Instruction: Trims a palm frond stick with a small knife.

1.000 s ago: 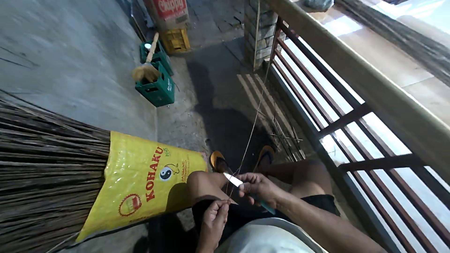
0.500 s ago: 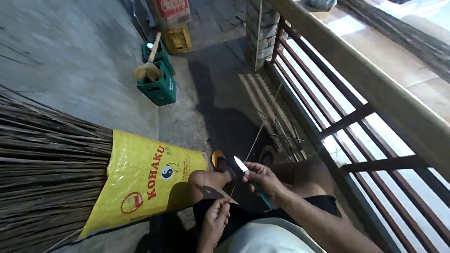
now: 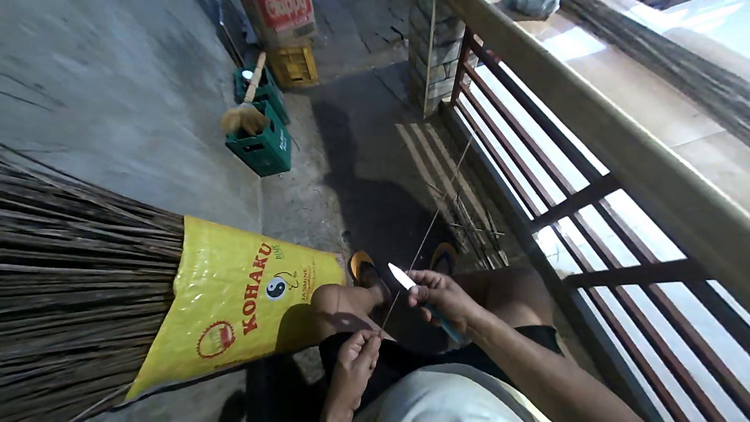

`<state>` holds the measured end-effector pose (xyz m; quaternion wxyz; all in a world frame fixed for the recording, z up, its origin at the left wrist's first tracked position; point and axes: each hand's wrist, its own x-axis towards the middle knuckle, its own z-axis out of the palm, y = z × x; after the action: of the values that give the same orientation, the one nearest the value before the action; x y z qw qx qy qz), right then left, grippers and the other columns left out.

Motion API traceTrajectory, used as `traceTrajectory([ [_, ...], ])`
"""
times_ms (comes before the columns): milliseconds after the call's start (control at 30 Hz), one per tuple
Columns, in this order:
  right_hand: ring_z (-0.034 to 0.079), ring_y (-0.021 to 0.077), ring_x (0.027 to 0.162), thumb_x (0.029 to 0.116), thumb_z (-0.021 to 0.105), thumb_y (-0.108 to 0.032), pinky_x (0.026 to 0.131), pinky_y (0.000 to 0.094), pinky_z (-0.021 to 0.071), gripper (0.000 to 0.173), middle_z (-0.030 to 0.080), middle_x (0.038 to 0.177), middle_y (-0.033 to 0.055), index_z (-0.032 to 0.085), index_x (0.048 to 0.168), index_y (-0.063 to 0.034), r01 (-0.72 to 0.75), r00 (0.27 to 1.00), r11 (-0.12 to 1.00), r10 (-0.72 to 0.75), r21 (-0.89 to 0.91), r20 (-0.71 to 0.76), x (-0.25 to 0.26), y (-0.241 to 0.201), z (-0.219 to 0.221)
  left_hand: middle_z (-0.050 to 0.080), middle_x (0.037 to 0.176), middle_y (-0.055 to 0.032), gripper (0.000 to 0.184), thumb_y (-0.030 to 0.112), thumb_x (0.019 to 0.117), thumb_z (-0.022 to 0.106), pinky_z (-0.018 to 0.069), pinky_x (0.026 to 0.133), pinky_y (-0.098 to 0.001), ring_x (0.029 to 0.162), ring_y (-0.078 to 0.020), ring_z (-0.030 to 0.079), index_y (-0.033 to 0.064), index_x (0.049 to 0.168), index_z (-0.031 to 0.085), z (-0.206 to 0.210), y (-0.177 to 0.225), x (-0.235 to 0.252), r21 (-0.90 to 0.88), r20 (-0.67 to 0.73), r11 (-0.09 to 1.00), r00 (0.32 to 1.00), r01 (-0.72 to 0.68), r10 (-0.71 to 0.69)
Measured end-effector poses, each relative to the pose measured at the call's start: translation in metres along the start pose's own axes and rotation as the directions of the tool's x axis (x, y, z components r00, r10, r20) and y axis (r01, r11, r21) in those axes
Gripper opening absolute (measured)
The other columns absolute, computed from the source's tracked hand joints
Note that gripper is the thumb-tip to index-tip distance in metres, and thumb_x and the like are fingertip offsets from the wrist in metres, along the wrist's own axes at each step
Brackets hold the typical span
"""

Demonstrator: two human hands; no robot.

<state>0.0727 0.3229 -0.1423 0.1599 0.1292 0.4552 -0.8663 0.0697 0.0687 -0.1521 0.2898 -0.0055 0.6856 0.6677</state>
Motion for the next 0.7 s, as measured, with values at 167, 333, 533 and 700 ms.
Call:
traceTrajectory([
  [167, 0.057, 0.0052, 0.053, 0.0989, 0.062, -0.009, 0.046, 0.0199, 0.0471, 0.033, 0.071, 0.085, 0.0033, 0.059, 0.132, -0.0059, -0.047, 0.996, 0.998, 0.05, -0.041, 0.073, 0.001, 0.003, 0.003, 0.049, 0.058, 0.0096, 0.019, 0.009, 0.0994, 0.051, 0.0334, 0.042, -0.013, 0.046, 0.0031, 0.04, 0.009, 0.102, 0.07, -0.004, -0.004, -0.005, -0.069, 0.044, 0.997, 0.999, 0.029, -0.026],
  [333, 0.057, 0.006, 0.053, 0.0993, 0.06, -0.009, 0.045, 0.0196, 0.0466, 0.033, 0.069, 0.084, 0.0045, 0.058, 0.132, -0.0057, -0.022, 1.0, 1.0, 0.023, -0.018, 0.013, 0.01, -0.01, -0.007, 0.05, 0.059, 0.0086, 0.017, 0.009, 0.0999, 0.053, 0.033, 0.042, -0.0128, 0.046, 0.0027, 0.04, 0.0079, 0.102, 0.07, -0.004, -0.005, -0.006, -0.07, 0.025, 0.996, 0.998, 0.059, -0.058],
  [533, 0.057, 0.0049, 0.053, 0.0999, 0.06, -0.01, 0.045, 0.0193, 0.0476, 0.032, 0.07, 0.084, 0.003, 0.059, 0.131, -0.0052, -0.092, 0.981, 0.995, 0.099, -0.048, 0.166, -0.001, 0.008, 0.01, 0.05, 0.058, 0.0092, 0.016, 0.01, 0.0988, 0.054, 0.033, 0.042, -0.0129, 0.045, 0.003, 0.04, 0.0089, 0.1, 0.07, 0.001, -0.003, -0.001, -0.096, 0.022, 0.995, 0.999, 0.026, -0.024],
  [700, 0.055, 0.0061, 0.053, 0.1006, 0.058, -0.009, 0.045, 0.0203, 0.0462, 0.032, 0.069, 0.084, 0.0036, 0.057, 0.133, -0.0047, -0.009, 0.997, 1.0, 0.008, -0.013, -0.081, 0.014, -0.016, -0.02, 0.048, 0.059, 0.0103, 0.016, 0.011, 0.0987, 0.053, 0.0336, 0.042, -0.0135, 0.046, 0.0025, 0.04, 0.0086, 0.104, 0.069, -0.008, -0.004, -0.005, -0.042, 0.05, 0.997, 0.997, 0.067, -0.065],
])
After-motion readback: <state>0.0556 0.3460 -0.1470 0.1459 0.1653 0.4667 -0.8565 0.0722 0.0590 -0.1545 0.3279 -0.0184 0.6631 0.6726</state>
